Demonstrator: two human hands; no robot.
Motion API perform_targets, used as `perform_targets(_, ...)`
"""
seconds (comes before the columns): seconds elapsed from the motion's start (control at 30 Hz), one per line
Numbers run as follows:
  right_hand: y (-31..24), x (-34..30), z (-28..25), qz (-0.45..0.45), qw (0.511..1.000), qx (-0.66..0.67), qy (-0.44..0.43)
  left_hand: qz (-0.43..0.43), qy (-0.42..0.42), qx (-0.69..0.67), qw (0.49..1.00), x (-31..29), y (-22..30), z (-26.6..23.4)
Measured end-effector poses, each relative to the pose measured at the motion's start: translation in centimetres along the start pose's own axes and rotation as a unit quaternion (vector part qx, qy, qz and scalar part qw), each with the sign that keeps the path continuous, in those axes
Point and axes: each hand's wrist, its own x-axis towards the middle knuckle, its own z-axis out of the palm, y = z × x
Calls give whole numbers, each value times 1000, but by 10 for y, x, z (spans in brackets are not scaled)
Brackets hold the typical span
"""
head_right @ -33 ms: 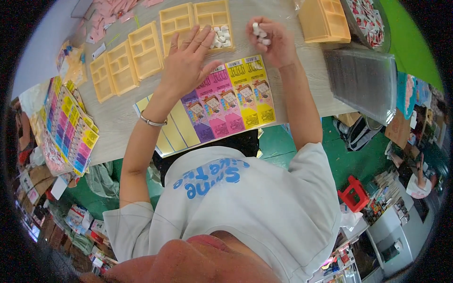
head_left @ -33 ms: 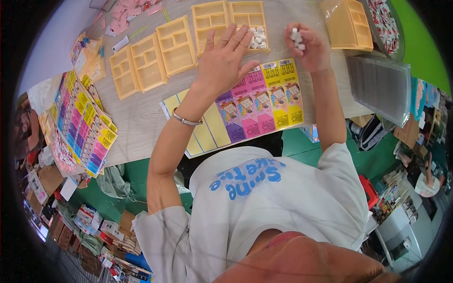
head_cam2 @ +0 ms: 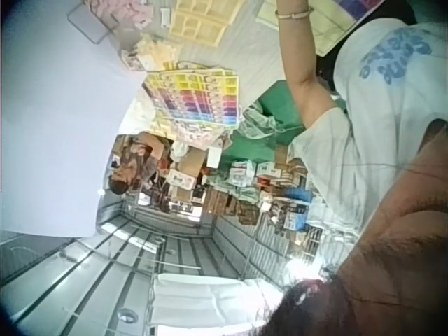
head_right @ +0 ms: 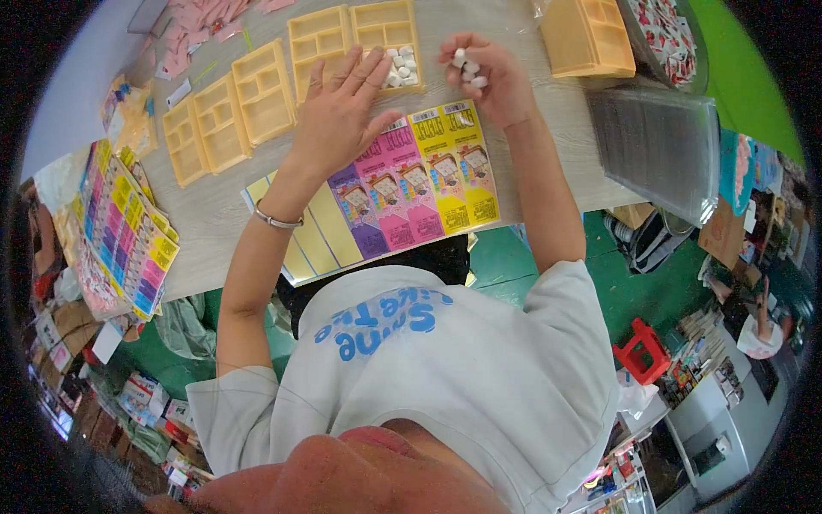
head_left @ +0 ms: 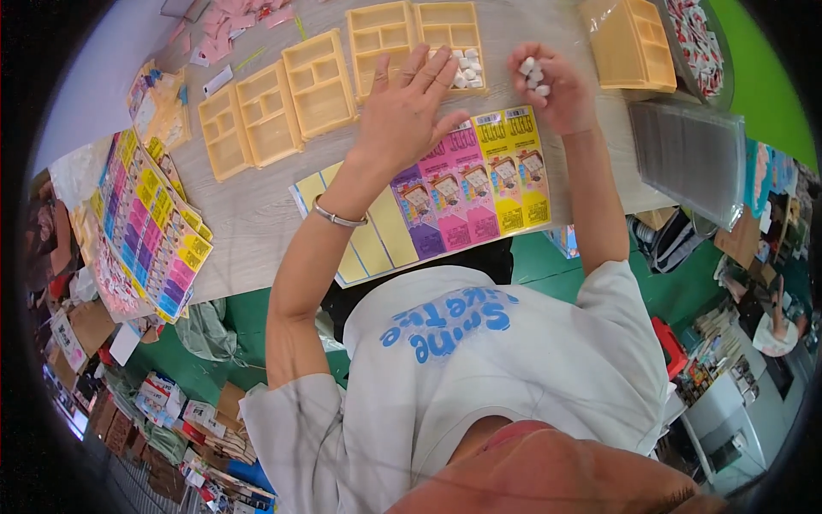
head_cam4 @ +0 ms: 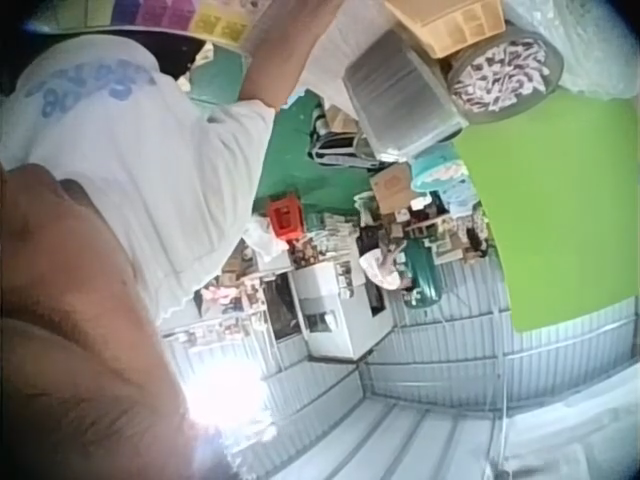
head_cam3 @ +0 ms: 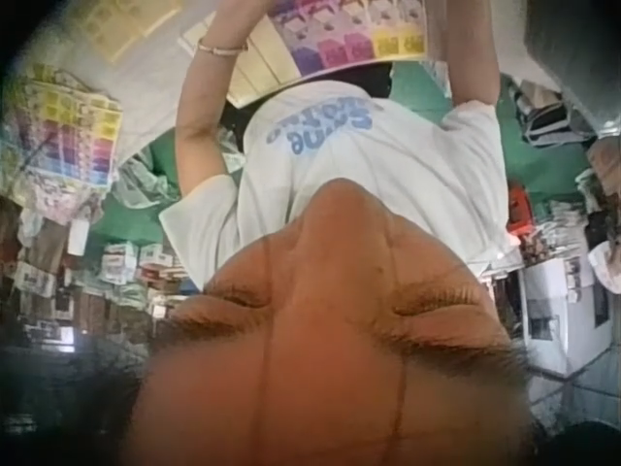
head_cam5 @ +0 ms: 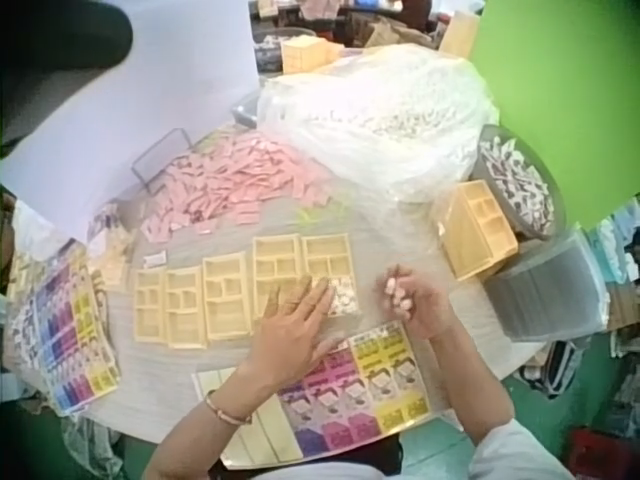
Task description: Packaging small toy pieces into plastic tray compartments and applying decorative labels.
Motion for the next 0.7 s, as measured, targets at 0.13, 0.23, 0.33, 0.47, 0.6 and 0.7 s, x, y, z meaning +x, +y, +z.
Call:
perform_targets(0.13,38,-16,30,-130,939,-308,86,-3,-8,10,1000,2,6,-4)
perform_targets(0.23,33,-23,49,-202,808,-543,105,-8,-1,-11,1000,1,5,0)
perform_targets(0.33,45,-14,41,-305,737,-596,95,20,-20,5,1000,-2,7,1)
perform_targets(0.47,40,-14,47,-301,720,-619,95,12,-15,-11,1000,-2,8,-1)
perform_targets(0.6,37,-13,53,-309,706,-633,76,9,-31,8,999,-6,8,3)
perform_targets(0.7,31,-13,51,-306,713,-629,58,0,17,-38,999,-3,5,-6)
